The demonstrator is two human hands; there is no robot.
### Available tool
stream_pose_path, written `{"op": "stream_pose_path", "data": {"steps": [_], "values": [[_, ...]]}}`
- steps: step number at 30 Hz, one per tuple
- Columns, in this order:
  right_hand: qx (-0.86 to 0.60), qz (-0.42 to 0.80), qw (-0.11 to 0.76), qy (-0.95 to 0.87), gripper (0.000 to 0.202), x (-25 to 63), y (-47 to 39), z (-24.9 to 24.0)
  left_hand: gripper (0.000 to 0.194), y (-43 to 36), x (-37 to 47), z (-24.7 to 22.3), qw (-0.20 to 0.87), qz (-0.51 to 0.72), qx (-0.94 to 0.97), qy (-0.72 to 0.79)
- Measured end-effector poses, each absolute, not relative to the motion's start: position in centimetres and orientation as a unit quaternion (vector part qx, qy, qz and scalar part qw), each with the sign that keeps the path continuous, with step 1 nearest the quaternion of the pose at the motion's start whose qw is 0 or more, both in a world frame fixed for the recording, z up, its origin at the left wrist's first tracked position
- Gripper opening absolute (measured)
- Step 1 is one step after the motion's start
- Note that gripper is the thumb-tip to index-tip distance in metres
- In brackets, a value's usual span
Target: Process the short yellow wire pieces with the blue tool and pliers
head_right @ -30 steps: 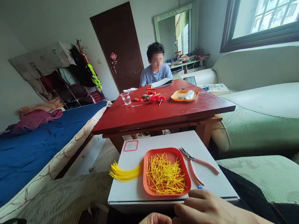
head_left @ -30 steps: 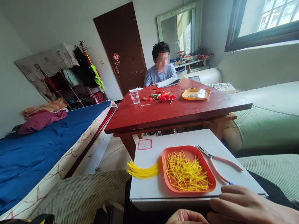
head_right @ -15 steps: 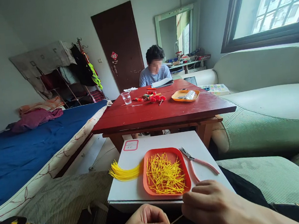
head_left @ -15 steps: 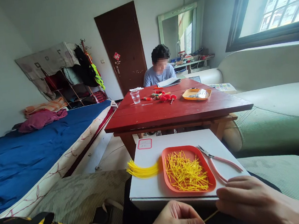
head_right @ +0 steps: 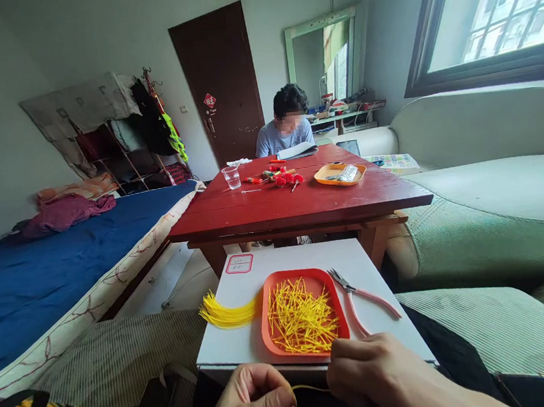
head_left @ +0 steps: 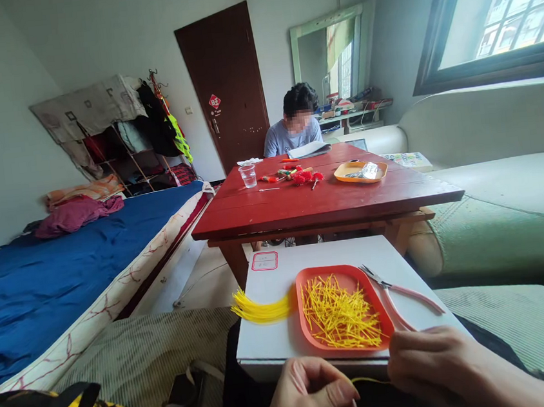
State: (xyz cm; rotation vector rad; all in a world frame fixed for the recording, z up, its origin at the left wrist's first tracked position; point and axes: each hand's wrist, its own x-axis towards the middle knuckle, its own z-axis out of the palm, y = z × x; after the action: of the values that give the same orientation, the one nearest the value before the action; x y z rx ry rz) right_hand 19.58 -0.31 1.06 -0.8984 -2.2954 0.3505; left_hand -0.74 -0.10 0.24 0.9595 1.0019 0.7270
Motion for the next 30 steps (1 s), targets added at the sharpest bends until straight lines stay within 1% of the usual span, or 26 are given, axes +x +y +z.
{"op": "stream_pose_path", "data": {"steps": [2, 4, 6, 8, 10, 16, 19, 22, 24, 26, 27, 28, 30], "values": [[-0.383, 0.278, 0.295, -0.830, 0.023, 19.0, -0.4, 1.6, 0.039, -0.3, -0.3, 0.3, 0.608, 0.383, 0.505, 0.478], [-0.428, 0.417, 0.280, -0.751, 0.016, 18.4, -0.4, 2.1, 0.031, -0.6, 0.1, 0.4, 0.485, 0.422, 0.598, 0.478], [-0.437, 0.561, 0.277, -0.645, 0.011, 17.9, -0.1, 2.3, 0.021, -0.7, 0.2, 0.4, 0.375, 0.438, 0.685, 0.444], [-0.417, 0.668, 0.281, -0.548, 0.009, 17.6, 0.2, 2.3, 0.014, -0.7, 0.1, 0.1, 0.282, 0.430, 0.763, 0.392], [-0.395, 0.720, 0.284, -0.495, 0.007, 17.5, 0.4, 2.1, 0.014, -0.5, -0.3, -0.3, 0.202, 0.405, 0.825, 0.340], [-0.398, 0.772, 0.267, -0.417, 0.006, 17.4, -0.1, 1.5, 0.015, 0.0, -1.2, -0.1, -0.029, 0.337, 0.912, 0.231], [-0.391, 0.786, 0.273, -0.394, 0.005, 17.0, -0.2, 1.4, 0.020, 0.1, -1.3, 1.1, -0.100, 0.268, 0.938, 0.198], [-0.384, 0.793, 0.275, -0.386, 0.004, 16.9, -0.2, 1.1, 0.024, 0.3, -1.2, 1.9, -0.129, 0.229, 0.950, 0.167], [-0.386, 0.790, 0.276, -0.388, 0.009, 17.1, -0.3, 1.0, 0.027, 0.4, -1.2, 1.8, -0.136, 0.224, 0.952, 0.159], [-0.393, 0.777, 0.288, -0.400, 0.014, 17.6, -0.5, 1.3, 0.028, 0.4, -1.2, 1.5, -0.109, 0.239, 0.948, 0.177], [-0.402, 0.756, 0.300, -0.421, 0.016, 17.9, -0.7, 1.5, 0.026, 0.4, -1.2, 1.3, -0.060, 0.259, 0.941, 0.209], [-0.413, 0.724, 0.316, -0.453, 0.016, 18.1, -1.0, 1.8, 0.023, 0.4, -1.1, 1.2, 0.020, 0.285, 0.923, 0.259], [-0.437, 0.623, 0.348, -0.547, 0.014, 18.5, -1.3, 2.2, 0.017, 0.3, -1.1, 1.0, 0.239, 0.349, 0.817, 0.392]]}}
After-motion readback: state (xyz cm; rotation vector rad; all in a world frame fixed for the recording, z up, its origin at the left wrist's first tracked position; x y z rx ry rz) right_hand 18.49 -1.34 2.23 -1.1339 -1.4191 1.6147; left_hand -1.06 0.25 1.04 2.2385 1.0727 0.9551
